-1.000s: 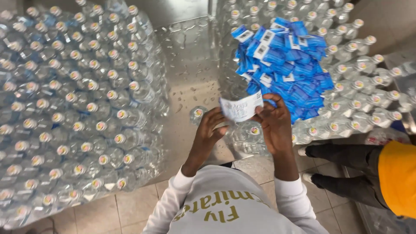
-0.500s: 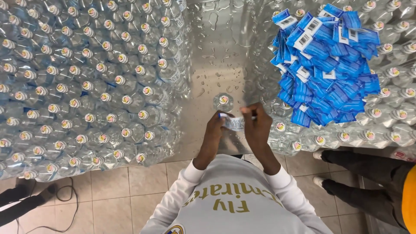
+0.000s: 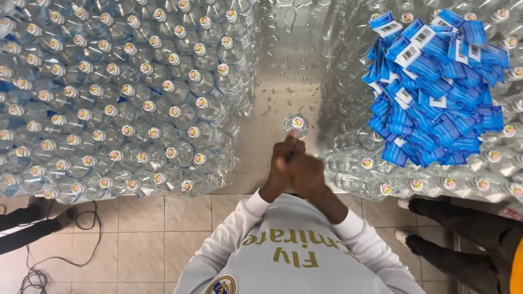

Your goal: Manually applying adhesive labels to plastic water bottles and stacking them on a table.

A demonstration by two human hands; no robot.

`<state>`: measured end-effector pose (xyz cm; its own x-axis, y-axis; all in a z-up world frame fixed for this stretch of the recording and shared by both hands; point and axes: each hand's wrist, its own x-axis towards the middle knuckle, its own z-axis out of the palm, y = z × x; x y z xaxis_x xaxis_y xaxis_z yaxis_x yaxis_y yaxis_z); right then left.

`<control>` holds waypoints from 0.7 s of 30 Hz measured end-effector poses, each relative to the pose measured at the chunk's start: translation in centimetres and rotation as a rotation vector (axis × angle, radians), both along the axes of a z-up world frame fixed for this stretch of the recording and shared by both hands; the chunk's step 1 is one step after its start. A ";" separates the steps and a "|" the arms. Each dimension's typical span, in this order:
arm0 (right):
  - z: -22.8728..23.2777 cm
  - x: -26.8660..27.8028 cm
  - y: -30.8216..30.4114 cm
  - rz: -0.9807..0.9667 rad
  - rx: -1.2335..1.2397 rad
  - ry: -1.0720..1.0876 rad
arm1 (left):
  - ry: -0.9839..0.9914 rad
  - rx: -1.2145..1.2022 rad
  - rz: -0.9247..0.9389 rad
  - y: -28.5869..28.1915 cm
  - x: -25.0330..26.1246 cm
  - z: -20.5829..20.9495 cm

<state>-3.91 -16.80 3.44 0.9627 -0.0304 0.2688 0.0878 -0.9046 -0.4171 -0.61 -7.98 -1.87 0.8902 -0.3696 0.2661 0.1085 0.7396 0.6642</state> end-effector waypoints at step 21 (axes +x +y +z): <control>4.1 -0.8 -4.0 -0.137 0.698 -0.158 | 0.236 0.649 0.026 4.6 0.5 4.5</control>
